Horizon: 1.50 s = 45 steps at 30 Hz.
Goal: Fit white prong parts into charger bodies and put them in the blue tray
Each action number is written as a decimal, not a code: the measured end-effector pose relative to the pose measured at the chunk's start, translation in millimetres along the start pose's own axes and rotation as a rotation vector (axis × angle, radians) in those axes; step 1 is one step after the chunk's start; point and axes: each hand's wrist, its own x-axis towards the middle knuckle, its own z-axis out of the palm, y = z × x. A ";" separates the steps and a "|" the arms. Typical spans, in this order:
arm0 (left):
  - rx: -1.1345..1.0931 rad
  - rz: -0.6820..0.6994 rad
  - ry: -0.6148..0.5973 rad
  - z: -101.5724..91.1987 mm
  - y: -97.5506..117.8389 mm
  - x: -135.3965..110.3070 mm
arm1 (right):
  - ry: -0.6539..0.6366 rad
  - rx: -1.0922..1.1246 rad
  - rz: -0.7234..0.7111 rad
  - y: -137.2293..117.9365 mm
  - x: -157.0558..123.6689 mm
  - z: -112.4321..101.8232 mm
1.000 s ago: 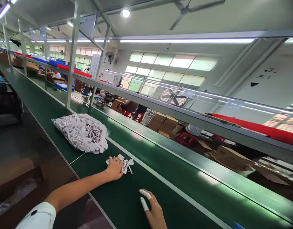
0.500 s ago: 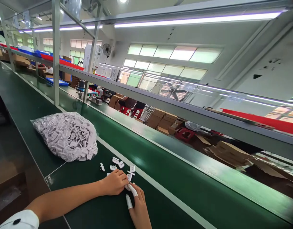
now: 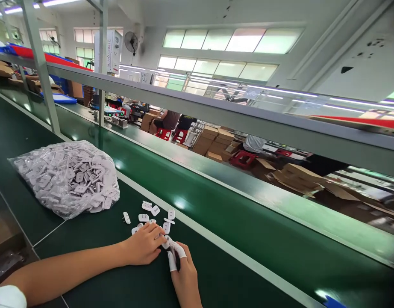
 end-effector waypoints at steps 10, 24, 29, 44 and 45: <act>-0.060 0.025 0.048 -3.1 6.2 1.6 | -0.032 0.143 -0.089 -21.2 6.7 -9.0; -0.078 0.127 0.026 3.2 -6.6 5.5 | -0.093 -0.048 0.005 -27.0 11.0 -12.7; -0.118 0.102 0.093 2.9 -15.8 7.2 | -0.139 -0.082 0.054 -24.2 12.9 -12.6; -0.266 0.057 0.139 -7.4 -1.6 2.3 | 0.015 0.050 -0.040 -31.9 5.0 -12.2; -0.265 0.053 0.129 -6.4 1.2 0.8 | 0.032 0.068 -0.056 -30.7 1.0 -13.0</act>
